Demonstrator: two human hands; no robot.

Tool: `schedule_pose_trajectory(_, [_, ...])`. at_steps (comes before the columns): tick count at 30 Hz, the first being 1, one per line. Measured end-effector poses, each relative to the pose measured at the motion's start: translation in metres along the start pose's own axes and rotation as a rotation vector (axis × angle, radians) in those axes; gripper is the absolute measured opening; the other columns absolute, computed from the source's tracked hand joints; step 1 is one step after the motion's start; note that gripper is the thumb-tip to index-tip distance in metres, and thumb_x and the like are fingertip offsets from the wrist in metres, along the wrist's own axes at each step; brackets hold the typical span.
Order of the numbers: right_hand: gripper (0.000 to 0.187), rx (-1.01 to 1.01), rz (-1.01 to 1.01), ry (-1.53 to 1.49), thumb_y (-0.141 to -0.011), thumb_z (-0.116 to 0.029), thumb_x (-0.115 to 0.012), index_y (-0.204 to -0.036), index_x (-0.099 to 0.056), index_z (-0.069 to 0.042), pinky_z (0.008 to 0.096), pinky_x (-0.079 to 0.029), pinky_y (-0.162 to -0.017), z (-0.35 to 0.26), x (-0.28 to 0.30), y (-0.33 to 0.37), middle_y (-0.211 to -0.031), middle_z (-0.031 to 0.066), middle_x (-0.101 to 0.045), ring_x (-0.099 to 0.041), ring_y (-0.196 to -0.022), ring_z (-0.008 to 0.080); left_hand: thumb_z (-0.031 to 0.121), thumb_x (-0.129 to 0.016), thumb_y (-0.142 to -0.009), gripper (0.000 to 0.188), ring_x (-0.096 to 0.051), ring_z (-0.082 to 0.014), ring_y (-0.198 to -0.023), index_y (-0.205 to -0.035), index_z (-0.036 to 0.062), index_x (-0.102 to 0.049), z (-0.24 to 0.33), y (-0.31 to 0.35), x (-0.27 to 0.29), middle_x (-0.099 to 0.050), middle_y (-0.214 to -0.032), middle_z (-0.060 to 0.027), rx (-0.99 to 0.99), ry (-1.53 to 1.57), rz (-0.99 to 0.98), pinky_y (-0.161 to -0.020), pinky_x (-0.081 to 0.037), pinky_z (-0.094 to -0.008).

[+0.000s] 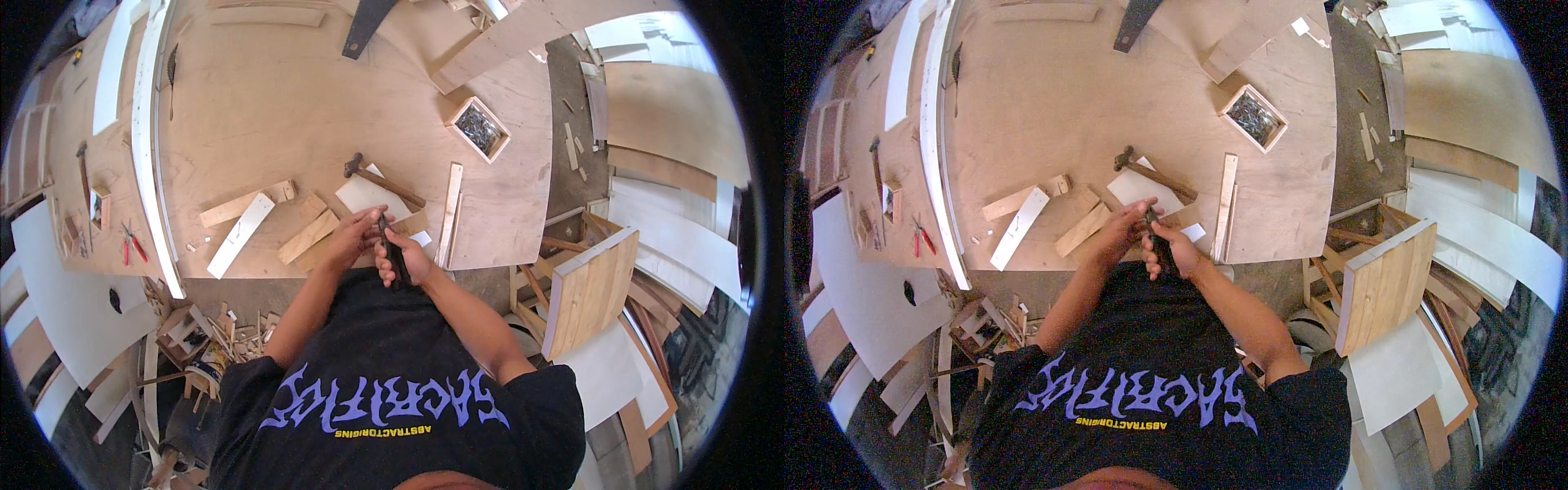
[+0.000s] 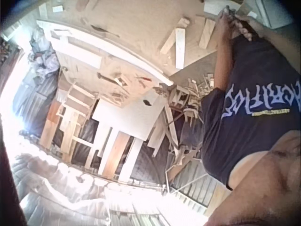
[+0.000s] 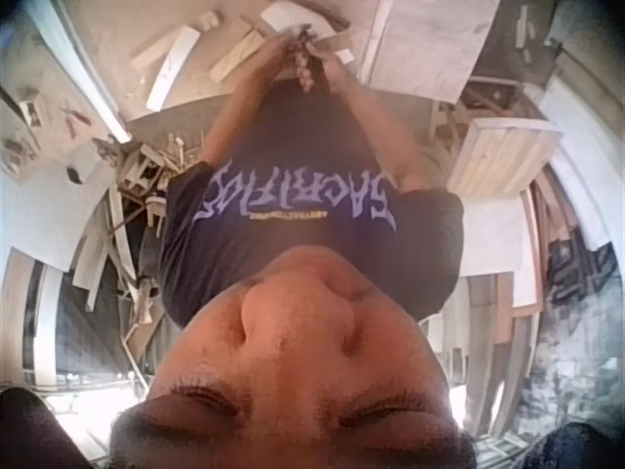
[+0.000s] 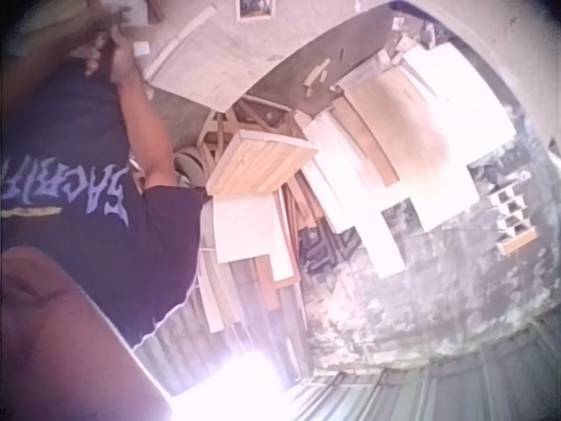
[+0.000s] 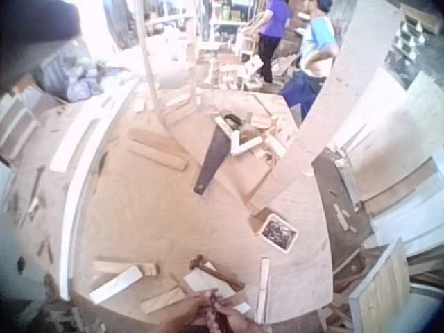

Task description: The person aligns wood pieces on a workbench and hammers a nail into them. They then use pliers to extract a nail from a wooden block.

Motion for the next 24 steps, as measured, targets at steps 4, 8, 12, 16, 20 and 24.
schedule_pose_trajectory(4, [0.047, 0.164, 0.017, 0.424, -0.107, -0.046, -0.052, -0.092, -0.06, -0.002, 0.0381, -0.061, -0.058, -0.01, -0.035, 0.032, -0.075, 0.0116, -0.065, -0.067, -0.061, 0.0231, 0.029, -0.06, -0.106, 0.039, -0.071, -0.0268, -0.11, -0.133, 0.0011, -0.062, 0.039, 0.039, -0.02, -0.07, -0.124, -0.0173, -0.166, 0.028, -0.138, -0.091, -0.06, -0.0391])
schedule_pose_trajectory(8, [0.046, 0.268, -0.027, 0.601, -0.108, -0.044, -0.052, -0.092, -0.06, -0.001, 0.0363, -0.06, -0.059, -0.012, -0.08, 0.067, -0.076, 0.0119, -0.065, -0.068, -0.063, 0.0225, 0.024, -0.064, -0.104, 0.03, -0.072, -0.0276, -0.109, -0.123, 0.0007, -0.065, 0.062, 0.076, -0.048, -0.072, -0.119, -0.0178, -0.308, -0.06, -0.224, -0.092, -0.06, -0.0397])
schedule_pose_trajectory(12, [0.045, 0.342, -0.027, 0.745, -0.108, -0.042, -0.053, -0.093, -0.061, 0.0, 0.035, -0.059, -0.061, -0.007, -0.113, 0.099, -0.077, 0.0115, -0.066, -0.068, -0.065, 0.0224, 0.019, -0.065, -0.102, 0.021, -0.073, -0.0273, -0.107, -0.115, 0.0017, -0.067, 0.075, 0.108, -0.071, -0.073, -0.114, -0.0177, -0.398, -0.058, -0.28, -0.09, -0.061, -0.0411])
schedule_pose_trajectory(16, [0.04, 0.346, -0.08, 0.852, -0.105, -0.038, -0.059, -0.096, -0.062, 0.001, 0.037, -0.059, -0.067, 0.011, -0.121, 0.12, -0.08, 0.0121, -0.068, -0.069, -0.067, 0.023, 0.016, -0.066, -0.101, 0.017, -0.074, -0.0258, -0.102, -0.112, 0.0025, -0.067, 0.077, 0.132, -0.084, -0.074, -0.111, -0.0165, -0.462, -0.16, -0.346, -0.088, -0.063, -0.0424])
schedule_pose_trajectory(20, [0.042, 0.358, -0.209, 0.791, -0.098, -0.027, -0.066, -0.123, -0.058, 0.006, 0.0427, -0.06, -0.087, 0.03, -0.13, 0.141, -0.108, 0.0208, -0.07, -0.073, -0.096, 0.0291, 0.014, -0.067, -0.099, 0.015, -0.073, -0.0227, -0.098, -0.107, 0.0017, -0.069, 0.074, 0.153, -0.094, -0.075, -0.105, -0.0143, -0.509, -0.225, -0.342, -0.086, -0.062, -0.0394])
schedule_pose_trajectory(24, [0.067, 0.373, -0.22, 0.526, -0.088, -0.01, -0.065, -0.149, -0.042, 0.007, 0.0511, -0.051, -0.108, 0.052, -0.132, 0.155, -0.145, 0.027, -0.054, -0.063, -0.126, 0.0374, 0.013, -0.069, -0.098, 0.013, -0.072, -0.0203, -0.095, -0.101, 0.0011, -0.072, 0.068, 0.163, -0.104, -0.075, -0.1, -0.0124, -0.462, -0.263, -0.329, -0.087, -0.059, -0.0365])
Point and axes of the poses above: each hand's wrist, its own y-axis away from the middle knuckle, its own x-axis out of the back of the hand, z = x × y, the point moved 6 cm from there along -y, towards the middle knuckle
